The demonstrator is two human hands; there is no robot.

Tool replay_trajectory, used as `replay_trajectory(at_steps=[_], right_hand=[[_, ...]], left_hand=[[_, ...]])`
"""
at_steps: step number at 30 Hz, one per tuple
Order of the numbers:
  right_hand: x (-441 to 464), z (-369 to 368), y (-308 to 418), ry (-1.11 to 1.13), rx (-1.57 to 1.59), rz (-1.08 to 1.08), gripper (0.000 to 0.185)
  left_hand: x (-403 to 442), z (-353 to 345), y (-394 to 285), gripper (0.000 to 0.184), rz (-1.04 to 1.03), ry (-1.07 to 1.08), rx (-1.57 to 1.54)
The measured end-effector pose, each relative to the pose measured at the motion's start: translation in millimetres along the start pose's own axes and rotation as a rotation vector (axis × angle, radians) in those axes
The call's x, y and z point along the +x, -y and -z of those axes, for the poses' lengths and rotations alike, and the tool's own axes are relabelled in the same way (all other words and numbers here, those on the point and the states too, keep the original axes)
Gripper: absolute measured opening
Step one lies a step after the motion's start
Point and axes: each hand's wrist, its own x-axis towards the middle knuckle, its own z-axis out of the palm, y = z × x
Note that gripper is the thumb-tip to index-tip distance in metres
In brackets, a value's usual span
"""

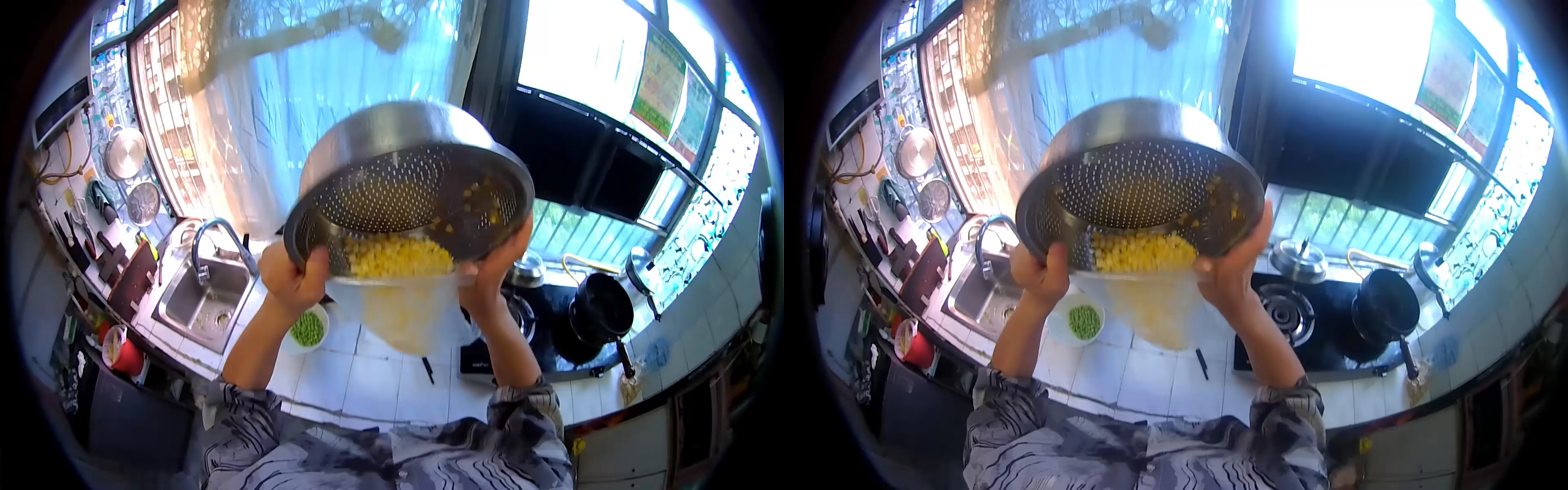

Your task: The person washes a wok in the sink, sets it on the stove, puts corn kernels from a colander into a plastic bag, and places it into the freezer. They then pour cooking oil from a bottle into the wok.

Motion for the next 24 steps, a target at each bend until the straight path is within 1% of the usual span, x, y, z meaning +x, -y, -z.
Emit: replay_trajectory(at_steps=[1, 2, 3, 5, 6, 9, 11, 12, 13, 15, 16, 17, 19, 20, 21, 23, 24], right_hand=[[2, 0, 1, -0.020, -0.016, 0.066, 0.094], [1, 2, 4, 0.024, -0.047, 0.011, 0.095], [-2, 2, 6, 0.021, -0.049, 0.008, 0.095], [-1, 2, 6, -0.013, 0.044, 0.086, 0.097], [-4, 3, 4, 0.021, -0.047, 0.048, 0.098], [-5, 9, 7, 0.038, -0.100, 0.025, 0.099], [-11, 9, 2, 0.052, -0.077, 0.107, 0.101], [-11, 11, 9, 0.040, -0.086, 0.073, 0.102], [-10, 13, 5, 0.033, -0.082, 0.064, 0.103], [-13, 11, -2, 0.027, -0.083, 0.053, 0.104], [-14, 11, -2, 0.031, -0.091, 0.019, 0.105], [-11, 11, -1, 0.038, -0.042, -0.042, 0.106], [-4, 8, -7, -0.013, -0.025, 0.103, 0.108], [-8, 7, -6, 0.007, -0.013, 0.052, 0.106], [-8, 7, -3, 0.020, -0.001, 0.041, 0.104], [-9, 8, 2, 0.045, 0.022, 0.019, 0.101], [-12, 9, 4, 0.070, 0.053, -0.032, 0.100]], left_hand=[[2, 0, 1, 0.015, -0.034, -0.017, -0.041], [0, 1, -1, 0.012, -0.057, -0.019, -0.084], [0, 3, -4, 0.012, -0.058, -0.015, -0.086], [7, 4, -6, 0.006, -0.111, -0.065, -0.085], [8, 3, -4, 0.006, -0.113, -0.068, -0.086], [8, 3, 0, 0.004, -0.207, -0.050, -0.078], [8, 5, -3, 0.005, -0.230, -0.009, -0.096], [8, 11, -6, 0.007, -0.245, 0.036, -0.051], [10, 10, -4, 0.007, -0.253, 0.034, -0.053], [13, 6, 1, 0.012, -0.317, -0.016, -0.118], [11, 12, -2, 0.022, -0.351, 0.051, 0.020], [14, 12, -3, 0.022, -0.360, 0.053, 0.017], [25, 7, -4, 0.024, -0.396, -0.009, -0.062], [16, 10, 1, 0.017, -0.338, 0.076, -0.050], [13, 11, -3, 0.017, -0.334, 0.087, -0.056], [14, 5, -9, 0.011, -0.241, -0.028, -0.061], [10, 4, -8, 0.008, -0.235, -0.056, -0.079]])
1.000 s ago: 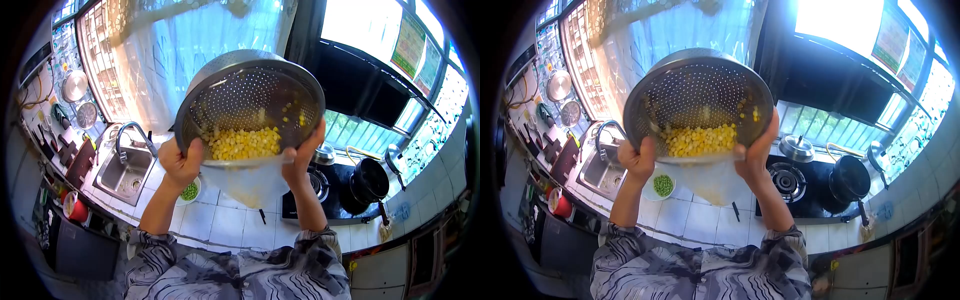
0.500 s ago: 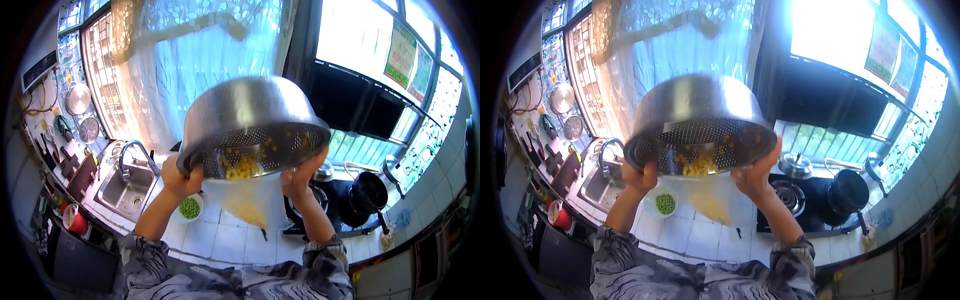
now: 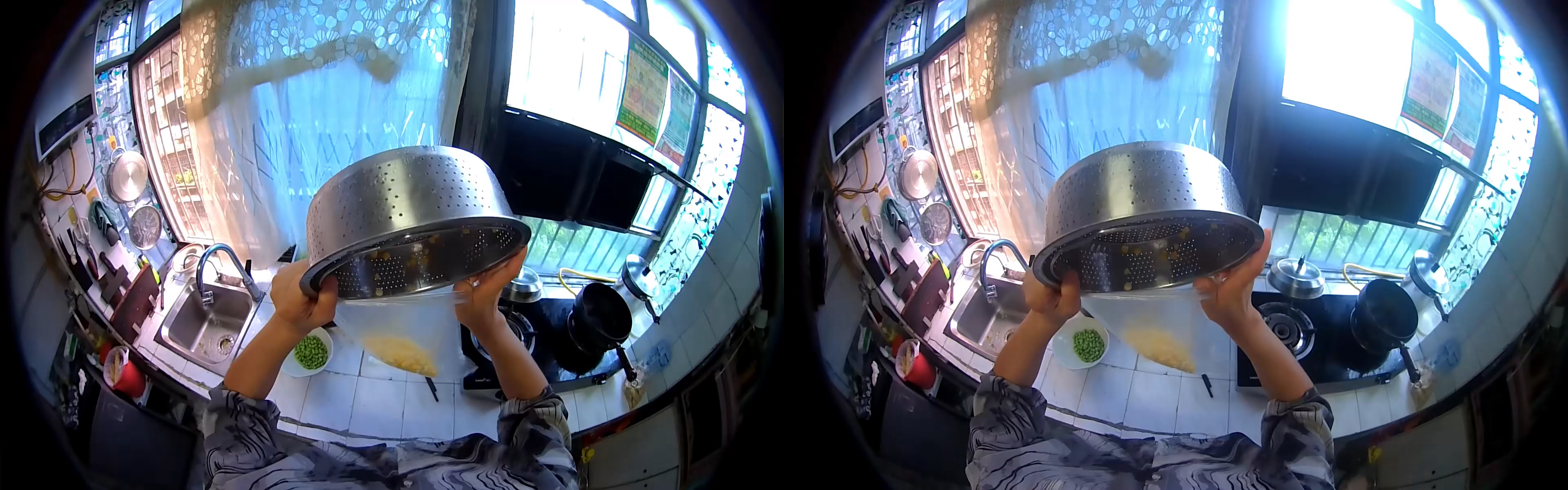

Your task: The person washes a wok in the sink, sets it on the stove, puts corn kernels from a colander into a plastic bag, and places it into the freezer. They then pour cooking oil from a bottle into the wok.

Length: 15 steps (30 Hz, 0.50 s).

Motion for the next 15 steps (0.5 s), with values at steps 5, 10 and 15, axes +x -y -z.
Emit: replay_trajectory(at_steps=[5, 10, 15], right_hand=[[-9, -5, 0, -0.006, 0.006, -0.135, 0.093], [-12, 7, 11, 0.061, 0.439, -0.591, 0.092], [-30, 11, -6, 0.087, 0.514, -0.653, 0.095]], left_hand=[[-27, -5, -3, 0.010, 0.225, 0.022, -0.021], [-41, -4, -7, 0.026, 0.569, 0.067, -0.064], [-37, -2, -9, 0.030, 0.749, 0.173, -0.160]])
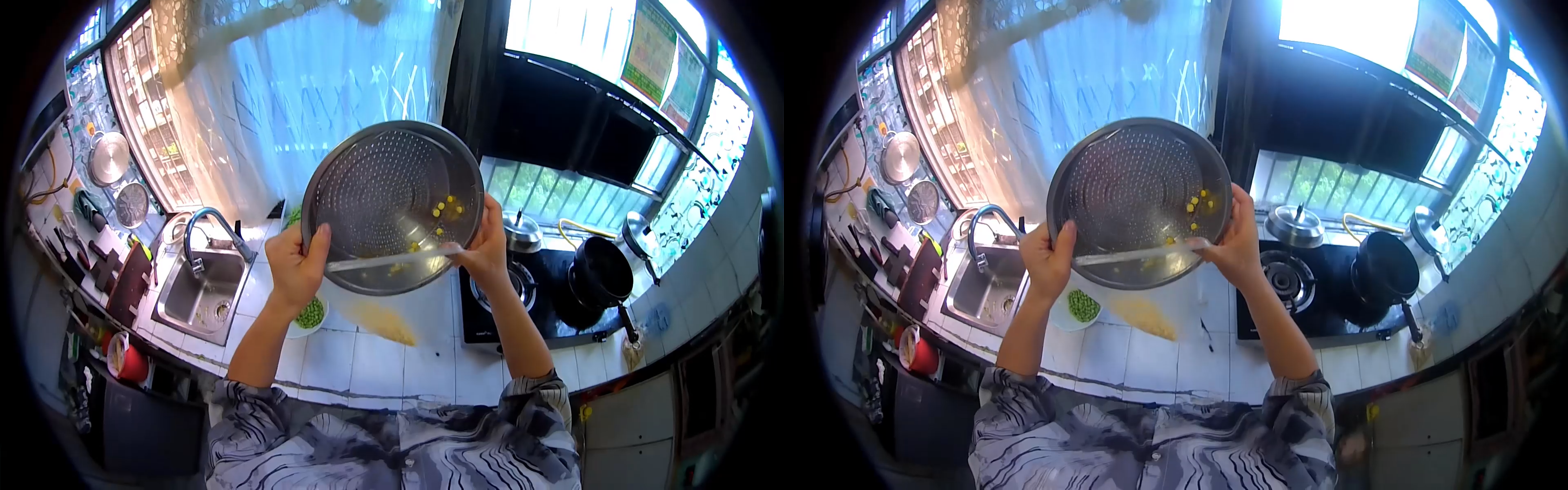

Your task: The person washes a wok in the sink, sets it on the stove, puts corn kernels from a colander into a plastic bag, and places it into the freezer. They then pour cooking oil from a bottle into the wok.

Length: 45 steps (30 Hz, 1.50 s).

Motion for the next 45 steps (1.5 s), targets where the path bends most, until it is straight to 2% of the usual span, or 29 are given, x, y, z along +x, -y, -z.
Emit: replay_trajectory(at_steps=[4, 6, 8, 9, 11, 12, 14, 15, 16, 18, 19, 23, 25, 29, 31, 32, 34, 35, 39, 41, 42, 44, 45], right_hand=[[-3, 0, -4, -0.080, -0.110, -0.063, 0.078], [-7, -3, -4, -0.150, -0.047, -0.005, 0.071], [-14, -2, 0, -0.300, -0.347, -0.254, 0.067], [-17, -5, 8, -0.305, -0.347, -0.250, 0.067], [-25, -14, 26, -0.481, -0.646, -0.382, 0.062], [-29, -20, 23, -0.488, -0.646, -0.381, 0.062], [-37, -28, 10, -0.934, -1.039, 0.166, 0.055], [-28, -25, 5, -0.923, -1.070, 0.517, 0.047], [-25, -21, 5, -0.934, -1.072, 0.511, 0.047], [-17, -18, 14, -0.502, -1.500, 0.486, 0.042], [-10, -17, 15, -0.393, -1.537, 0.471, 0.041], [2, -23, 25, -0.326, -1.641, 0.368, 0.033], [3, -23, 33, -0.142, -1.548, 0.112, 0.022], [4, -20, 23, -0.168, -1.369, 0.143, 0.014], [4, -22, 26, -0.068, -1.095, 0.083, 0.012], [4, -24, 30, -0.070, -1.099, 0.086, 0.012], [5, -32, 40, 0.111, -0.936, 0.047, 0.013], [5, -34, 38, 0.155, -0.951, 0.100, 0.013], [12, -30, 40, 0.252, -0.746, 0.049, 0.011], [16, -26, 52, 0.431, -0.427, -0.170, 0.014], [17, -29, 51, 0.433, -0.429, -0.167, 0.014], [17, -38, 49, 0.173, -0.491, 0.054, 0.016], [18, -41, 47, 0.175, -0.494, 0.058, 0.016]], left_hand=[[10, -5, -10, 0.031, -0.004, 0.068, 0.056], [15, -9, -20, 0.030, -0.067, 0.106, 0.082], [17, -15, -30, 0.029, -0.089, 0.109, 0.096], [18, -17, -34, 0.028, -0.111, 0.106, 0.108], [17, -21, -41, 0.027, -0.173, 0.131, 0.124], [16, -23, -44, 0.027, -0.230, 0.153, 0.142], [15, -27, -50, 0.025, -0.254, 0.202, 0.153], [15, -30, -51, 0.026, -0.314, 0.198, 0.177], [14, -33, -52, 0.026, -0.374, 0.197, 0.200], [13, -37, -54, 0.027, -0.375, 0.197, 0.190], [13, -39, -55, 0.028, -0.370, 0.184, 0.183], [8, -50, -49, 0.031, -0.434, 0.119, 0.130], [7, -54, -48, 0.031, -0.390, 0.062, 0.098], [7, -58, -49, 0.032, -0.460, 0.002, 0.089], [9, -59, -48, 0.032, -0.459, -0.035, 0.088], [10, -60, -48, 0.032, -0.462, -0.036, 0.084], [13, -61, -48, 0.032, -0.437, -0.067, 0.069], [14, -61, -48, 0.032, -0.438, -0.064, 0.066], [17, -57, -44, 0.031, -0.444, -0.098, 0.094], [19, -55, -42, 0.031, -0.483, -0.115, 0.119], [19, -54, -41, 0.027, -0.499, -0.151, 0.084], [19, -53, -40, 0.023, -0.516, -0.186, 0.046], [20, -52, -40, 0.019, -0.538, -0.207, 0.041]])
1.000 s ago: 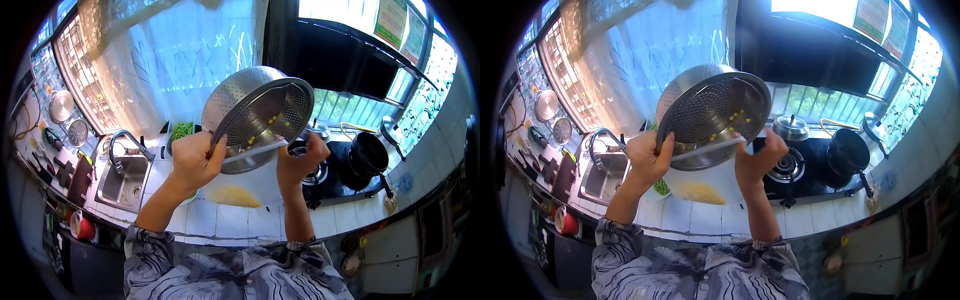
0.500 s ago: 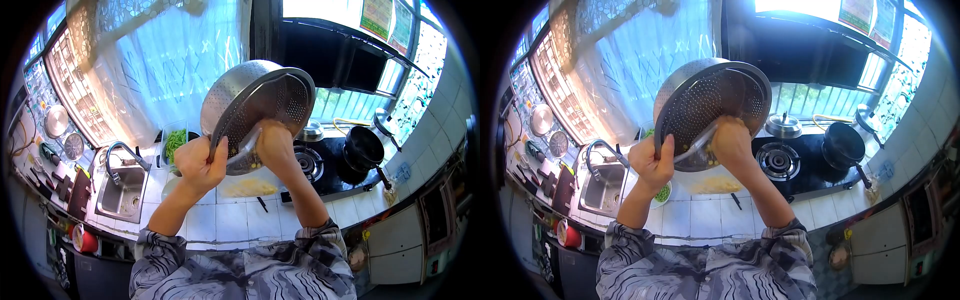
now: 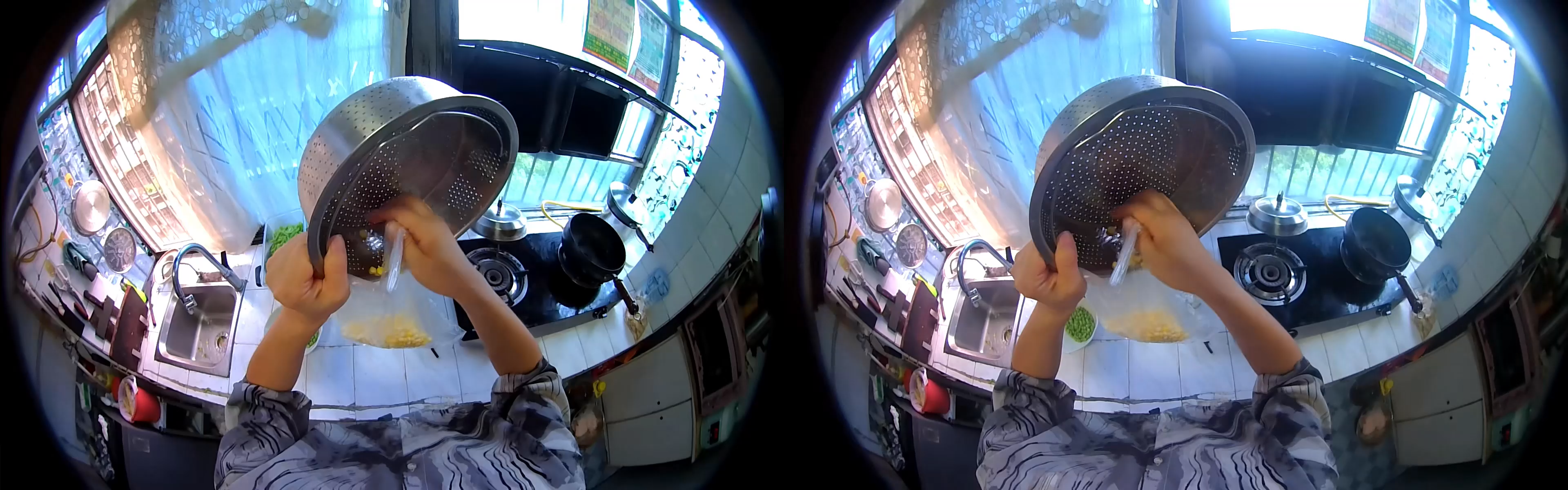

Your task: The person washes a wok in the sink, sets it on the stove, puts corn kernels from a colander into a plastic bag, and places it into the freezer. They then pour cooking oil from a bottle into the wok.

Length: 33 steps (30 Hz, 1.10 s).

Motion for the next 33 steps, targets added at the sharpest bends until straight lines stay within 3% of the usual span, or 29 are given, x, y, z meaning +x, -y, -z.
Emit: replay_trajectory(at_steps=[2, 3, 6, 8, 12, 14, 17, 21, 23, 29, 33], right_hand=[[2, -8, -1, -0.100, -0.315, 0.265, 0.016], [2, -9, 0, -0.099, -0.314, 0.268, 0.016], [3, -7, 6, -0.009, -0.236, 0.252, 0.016], [3, 4, 9, 0.249, 0.081, 0.009, 0.016], [2, 8, 0, 0.280, 0.292, -0.022, 0.014], [4, 13, -1, 0.347, 0.401, -0.165, 0.017], [2, 20, 5, 0.410, 0.391, -0.210, 0.025], [-5, 27, 3, 0.500, 0.360, -0.013, 0.018], [-10, 28, 3, 0.389, 0.349, 0.033, 0.017], [-11, 27, 15, 0.419, 0.354, -0.054, 0.015], [-20, 38, 25, 0.454, 0.259, 0.035, 0.016]], left_hand=[[-1, 3, 1, 0.014, -0.024, -0.022, 0.003], [-2, 5, 1, 0.010, -0.037, 0.003, -0.003], [-3, 5, 4, 0.006, -0.043, 0.004, -0.019], [-3, 5, 6, 0.005, -0.039, -0.024, -0.025], [-7, 7, 9, 0.004, -0.019, -0.012, -0.012], [-7, 8, 8, 0.004, -0.016, -0.005, -0.003], [-5, 7, 8, 0.004, -0.018, -0.006, 0.057], [-6, 10, 11, 0.007, -0.002, -0.057, 0.053], [-5, 10, 11, 0.008, -0.026, -0.087, 0.040], [-8, 14, 7, 0.006, -0.009, -0.113, 0.060], [-10, 20, 4, 0.009, -0.053, -0.111, 0.079]])
